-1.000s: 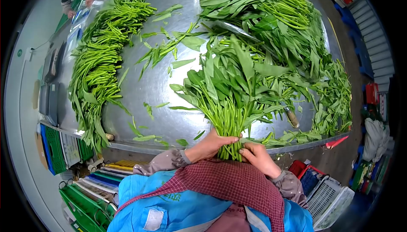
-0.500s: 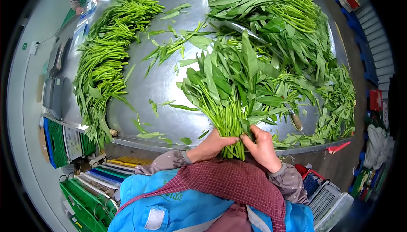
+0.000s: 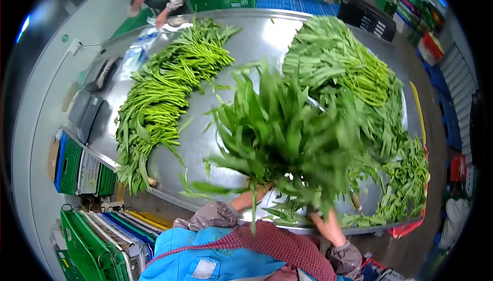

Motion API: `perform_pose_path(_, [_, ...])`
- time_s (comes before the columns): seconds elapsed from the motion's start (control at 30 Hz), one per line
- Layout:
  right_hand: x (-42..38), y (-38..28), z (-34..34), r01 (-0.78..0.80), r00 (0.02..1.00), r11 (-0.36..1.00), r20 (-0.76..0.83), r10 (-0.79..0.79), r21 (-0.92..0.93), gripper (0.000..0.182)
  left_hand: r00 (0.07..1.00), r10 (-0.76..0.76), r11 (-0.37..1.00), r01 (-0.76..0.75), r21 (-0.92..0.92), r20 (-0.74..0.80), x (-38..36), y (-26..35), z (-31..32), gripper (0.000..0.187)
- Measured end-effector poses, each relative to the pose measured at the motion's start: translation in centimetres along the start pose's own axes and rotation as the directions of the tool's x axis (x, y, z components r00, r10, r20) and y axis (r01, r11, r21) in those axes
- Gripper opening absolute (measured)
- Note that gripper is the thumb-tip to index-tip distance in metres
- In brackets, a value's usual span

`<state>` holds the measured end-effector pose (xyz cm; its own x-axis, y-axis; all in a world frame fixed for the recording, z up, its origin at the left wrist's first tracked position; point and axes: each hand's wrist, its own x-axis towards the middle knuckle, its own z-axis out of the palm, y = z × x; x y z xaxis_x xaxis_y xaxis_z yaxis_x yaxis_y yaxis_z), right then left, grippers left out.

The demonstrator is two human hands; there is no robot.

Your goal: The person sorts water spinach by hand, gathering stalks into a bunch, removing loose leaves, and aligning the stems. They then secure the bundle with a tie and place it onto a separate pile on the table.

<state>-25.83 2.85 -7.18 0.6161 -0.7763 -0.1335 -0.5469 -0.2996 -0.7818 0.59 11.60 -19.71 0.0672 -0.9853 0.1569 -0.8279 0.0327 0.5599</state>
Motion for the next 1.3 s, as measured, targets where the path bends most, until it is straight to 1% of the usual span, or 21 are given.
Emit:
perform_pose_path(0.07, [-0.1,1.2,1.0,0.131,0.989,0.982,0.084,-0.12,-0.134,0.03,0.993,-0.121,0.992,0.121,-0.04,0.008,1.1,-1.0,-2.4,0.025])
perform_pose_path(0.1, [-0.9,0.9,1.2,0.172,0.985,0.981,-0.034,-0.169,0.086,0.027,0.988,-0.151,0.988,0.151,-0.035,-0.013,1.5,-1.6,-3.3,0.025])
perform_pose_path(0.13, [-0.8,0.4,1.4,0.175,0.984,0.981,-0.034,-0.172,0.087,0.027,0.983,-0.178,0.984,0.177,-0.036,-0.039,2.2,-2.0,-4.3,0.025])
perform_pose_path(0.17, [-0.4,-0.1,1.5,0.214,0.972,0.976,-0.088,-0.217,-0.043,0.026,0.977,-0.202,0.979,0.199,-0.046,-0.071,3.0,-2.2,-5.5,0.025])
perform_pose_path(0.2, [-0.1,-0.5,1.4,0.239,0.955,0.955,-0.134,-0.263,-0.173,0.025,0.959,-0.262,0.961,0.249,-0.122,-0.104,3.8,-2.7,-6.7,0.025])
perform_pose_path(0.23, [0.2,-0.8,1.3,0.212,0.975,0.967,-0.031,-0.218,-0.141,0.024,0.918,-0.383,0.887,0.335,-0.318,-0.099,4.8,-3.8,-7.3,0.025])
perform_pose_path(0.27, [0.3,0.5,1.7,0.203,0.978,0.965,-0.005,-0.207,-0.168,0.023,0.877,-0.475,0.813,0.403,-0.421,-0.077,6.0,-5.3,-7.6,0.025])
perform_pose_path(0.3, [0.2,0.1,1.9,0.057,0.998,0.978,-0.004,-0.059,-0.202,0.022,0.868,0.165,0.951,-0.015,0.308,-0.468,5.7,-1.3,-11.9,0.026])
perform_pose_path(0.33, [0.2,-0.4,1.9,-0.098,0.995,0.967,-0.007,0.099,-0.236,0.022,0.928,0.143,0.895,0.026,0.445,-0.344,6.0,-1.4,-13.2,0.025])
perform_pose_path(0.37, [0.3,-0.5,1.7,-0.094,0.995,0.98,0.021,0.1,-0.174,0.022,0.878,0.308,0.837,-0.066,0.544,-0.367,6.3,-1.8,-14.2,0.021])
perform_pose_path(0.4, [0.3,-1.0,1.3,-0.13,0.988,0.966,0.055,0.146,-0.223,0.024,0.885,0.299,0.821,-0.048,0.569,-0.357,6.6,-1.0,-15.3,0.021])
perform_pose_path(0.5, [0.1,-0.3,1.7,-0.088,0.996,0.993,0.013,0.089,-0.077,0.027,0.893,0.285,0.817,-0.037,0.576,-0.347,6.5,-1.3,-15.7,0.024])
perform_pose_path(0.67, [0.2,-0.9,1.5,-0.127,0.987,0.983,0.086,0.139,-0.13,0.031,0.863,0.324,0.805,-0.035,0.593,-0.388,6.6,-1.7,-15.3,0.023])
perform_pose_path(0.8, [0.3,-0.1,2.1,-0.096,0.992,0.989,0.069,0.104,-0.117,0.03,0.849,0.339,0.803,-0.037,0.595,-0.405,6.8,-1.9,-15.4,0.023])
perform_pose_path(0.87, [0.4,-0.2,2.4,-0.075,0.996,0.996,0.035,0.077,-0.043,0.029,0.852,0.372,0.793,-0.086,0.604,-0.368,6.7,-2.3,-15.5,0.03])
perform_pose_path(1.13, [1.1,0.8,1.5,-0.095,0.994,0.991,0.05,0.1,-0.091,0.025,0.827,0.392,0.781,-0.067,0.621,-0.403,6.6,-1.8,-15.8,0.018])
perform_pose_path(1.17, [1.6,1.3,0.8,-0.134,0.986,0.991,-0.102,0.131,-0.018,0.023,0.823,0.401,0.779,-0.076,0.622,-0.402,6.7,-1.8,-15.9,0.017])
perform_pose_path(1.2, [2.5,4.2,0.5,-0.03,0.936,0.999,-0.35,0.032,0.01,0.019,0.821,0.403,0.783,-0.081,0.617,-0.405,6.8,-1.7,-16.0,0.017])
perform_pose_path(1.23, [4.0,0.2,-2.8,0.0,0.921,0.996,-0.388,0.035,0.09,0.015,0.812,0.432,0.771,-0.106,0.629,-0.392,6.8,-1.6,-16.1,0.017])
perform_pose_path(1.27, [5.1,-1.3,-4.4,-0.007,0.849,0.982,-0.517,0.106,0.189,0.012,0.804,0.46,0.758,-0.135,0.639,-0.377,6.9,-1.4,-16.3,0.017])
perform_pose_path(1.3, [6.0,-3.8,-6.3,-0.005,0.819,0.98,-0.561,0.119,0.201,0.011,0.809,0.472,0.747,-0.157,0.646,-0.349,7.0,-1.2,-16.6,0.017])
